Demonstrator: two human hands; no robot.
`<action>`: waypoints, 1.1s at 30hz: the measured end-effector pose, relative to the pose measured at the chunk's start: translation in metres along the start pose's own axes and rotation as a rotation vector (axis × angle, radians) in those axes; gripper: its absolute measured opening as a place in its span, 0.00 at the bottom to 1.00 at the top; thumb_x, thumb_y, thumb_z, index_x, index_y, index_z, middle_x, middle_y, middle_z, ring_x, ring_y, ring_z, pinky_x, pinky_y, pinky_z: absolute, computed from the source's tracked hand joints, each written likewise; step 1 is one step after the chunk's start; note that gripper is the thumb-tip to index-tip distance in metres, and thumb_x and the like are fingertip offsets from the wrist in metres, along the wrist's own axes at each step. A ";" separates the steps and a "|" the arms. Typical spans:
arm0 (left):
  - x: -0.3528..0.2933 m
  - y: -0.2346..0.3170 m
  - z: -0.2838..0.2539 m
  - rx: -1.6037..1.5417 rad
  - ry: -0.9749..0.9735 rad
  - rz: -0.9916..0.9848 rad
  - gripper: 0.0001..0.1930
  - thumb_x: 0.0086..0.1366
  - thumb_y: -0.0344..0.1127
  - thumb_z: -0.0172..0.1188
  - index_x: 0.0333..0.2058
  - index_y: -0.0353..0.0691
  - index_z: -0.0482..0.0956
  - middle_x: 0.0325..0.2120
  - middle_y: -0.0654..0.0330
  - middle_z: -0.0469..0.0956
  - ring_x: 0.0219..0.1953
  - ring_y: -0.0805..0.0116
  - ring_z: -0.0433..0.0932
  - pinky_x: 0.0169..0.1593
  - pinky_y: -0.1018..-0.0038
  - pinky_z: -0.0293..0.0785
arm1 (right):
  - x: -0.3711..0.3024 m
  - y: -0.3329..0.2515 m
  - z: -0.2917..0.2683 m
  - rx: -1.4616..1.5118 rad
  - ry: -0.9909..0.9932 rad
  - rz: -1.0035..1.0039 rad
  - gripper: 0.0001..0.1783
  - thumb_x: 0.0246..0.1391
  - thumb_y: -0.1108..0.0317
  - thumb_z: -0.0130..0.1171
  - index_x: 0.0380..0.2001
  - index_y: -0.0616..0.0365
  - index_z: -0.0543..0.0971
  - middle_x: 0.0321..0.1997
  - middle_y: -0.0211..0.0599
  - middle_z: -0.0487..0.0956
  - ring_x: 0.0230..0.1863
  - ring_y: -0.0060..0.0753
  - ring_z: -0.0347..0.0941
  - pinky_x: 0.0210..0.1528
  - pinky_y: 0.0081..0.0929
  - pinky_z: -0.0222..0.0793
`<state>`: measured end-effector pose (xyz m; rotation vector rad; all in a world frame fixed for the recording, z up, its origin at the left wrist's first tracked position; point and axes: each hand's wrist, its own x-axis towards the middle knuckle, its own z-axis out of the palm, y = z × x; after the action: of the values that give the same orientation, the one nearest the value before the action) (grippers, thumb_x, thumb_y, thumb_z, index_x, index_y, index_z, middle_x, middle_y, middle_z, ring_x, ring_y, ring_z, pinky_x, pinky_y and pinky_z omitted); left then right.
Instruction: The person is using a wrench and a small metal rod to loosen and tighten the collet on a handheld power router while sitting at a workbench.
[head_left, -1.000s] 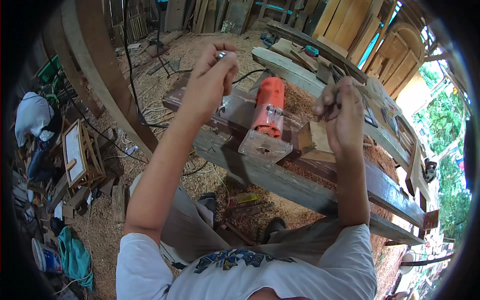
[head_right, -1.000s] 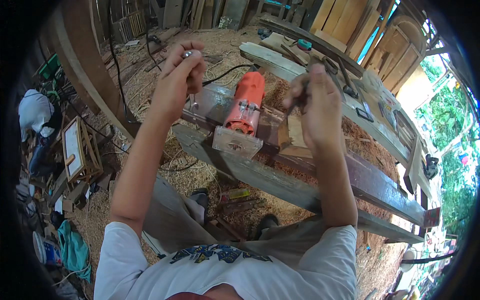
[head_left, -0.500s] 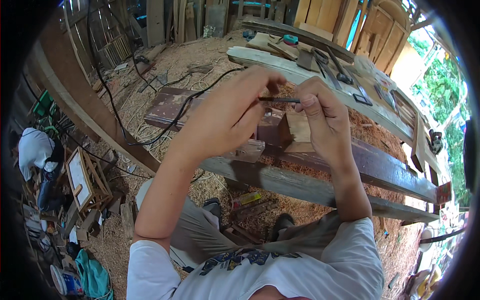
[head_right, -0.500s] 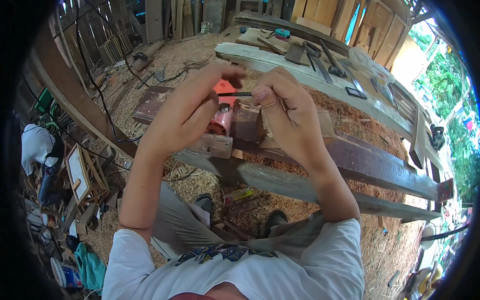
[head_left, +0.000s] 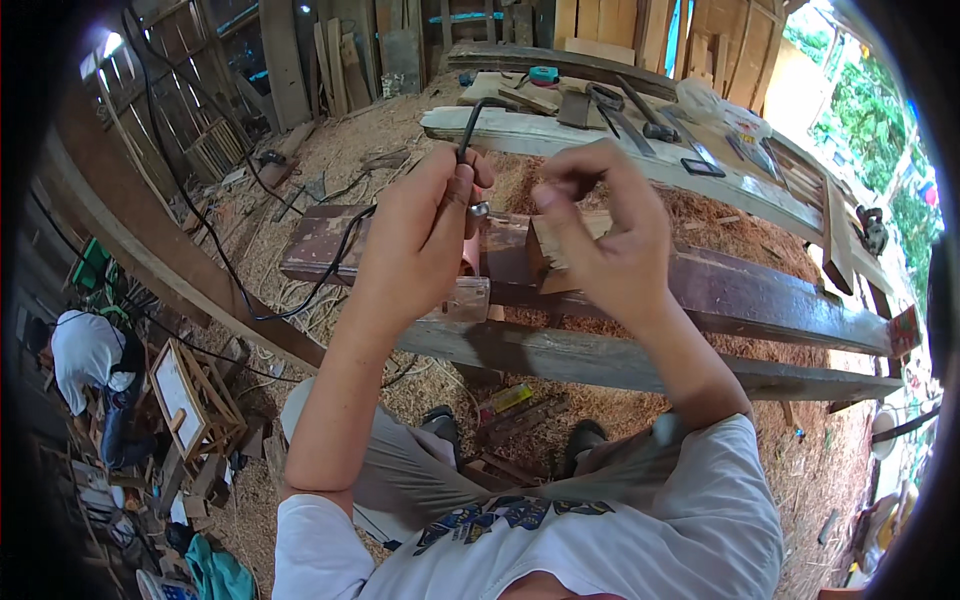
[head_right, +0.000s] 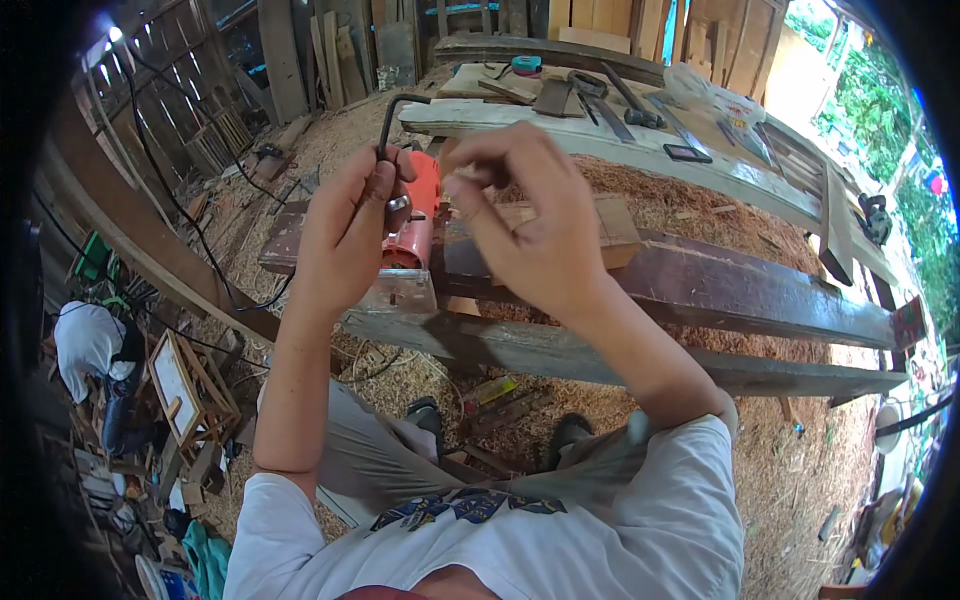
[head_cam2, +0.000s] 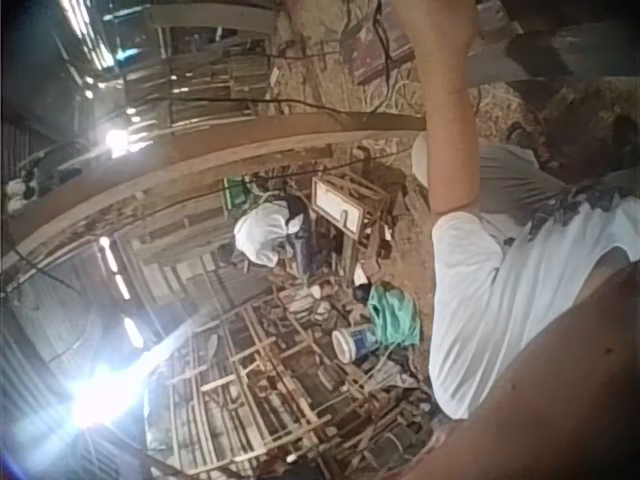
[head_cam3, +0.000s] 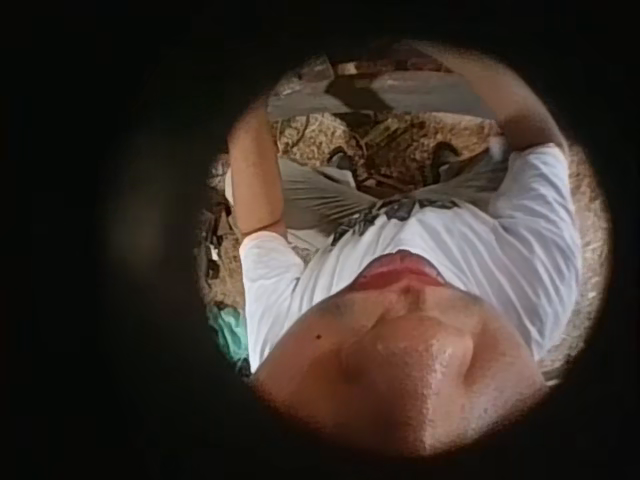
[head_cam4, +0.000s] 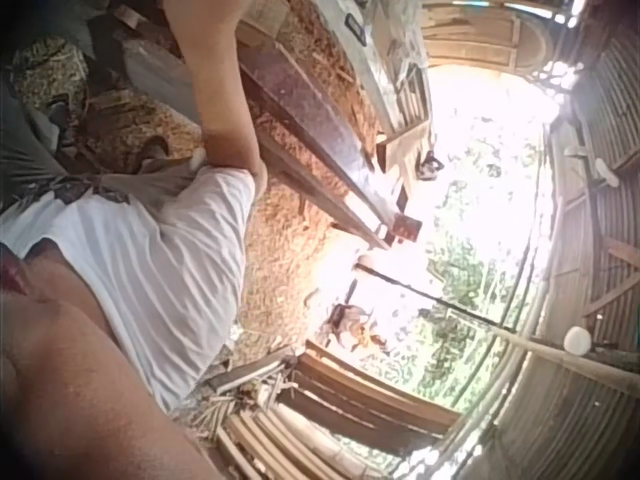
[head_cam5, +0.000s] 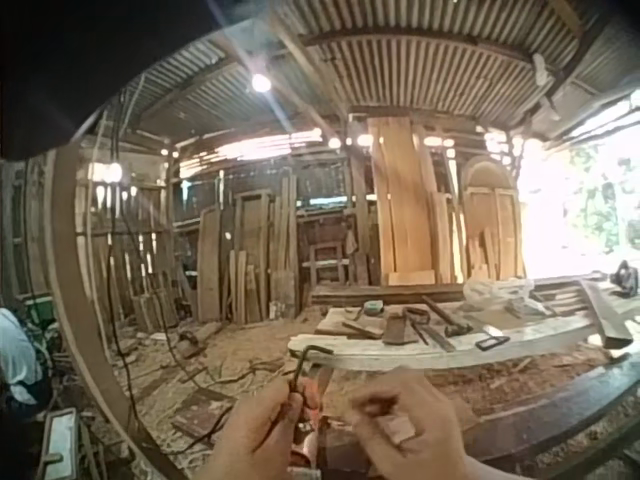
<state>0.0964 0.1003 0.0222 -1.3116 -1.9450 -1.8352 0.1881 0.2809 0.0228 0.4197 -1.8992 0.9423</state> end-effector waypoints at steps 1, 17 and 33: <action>-0.002 0.004 0.001 0.047 -0.011 -0.005 0.08 0.82 0.30 0.49 0.42 0.34 0.75 0.24 0.58 0.73 0.23 0.72 0.72 0.29 0.71 0.68 | -0.002 0.000 0.001 -0.004 0.004 0.004 0.11 0.57 0.74 0.71 0.42 0.57 0.82 0.37 0.33 0.79 0.40 0.30 0.77 0.48 0.29 0.73; -0.024 0.012 -0.008 0.227 0.025 0.096 0.05 0.78 0.23 0.48 0.42 0.32 0.74 0.25 0.51 0.78 0.24 0.59 0.77 0.31 0.67 0.73 | -0.006 -0.005 0.020 -0.331 -0.151 -0.404 0.14 0.49 0.68 0.73 0.40 0.47 0.83 0.39 0.31 0.78 0.42 0.42 0.74 0.49 0.42 0.66; -0.018 -0.014 -0.100 0.097 0.111 -0.101 0.10 0.81 0.28 0.45 0.56 0.37 0.70 0.31 0.60 0.82 0.33 0.77 0.77 0.40 0.77 0.72 | 0.015 0.004 -0.006 -0.128 -0.118 -0.041 0.07 0.67 0.75 0.61 0.45 0.63 0.75 0.41 0.33 0.74 0.44 0.30 0.70 0.52 0.26 0.67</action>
<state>0.0550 0.0069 0.0234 -1.0784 -2.0481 -1.7910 0.1817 0.2894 0.0360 0.4443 -2.0370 0.7787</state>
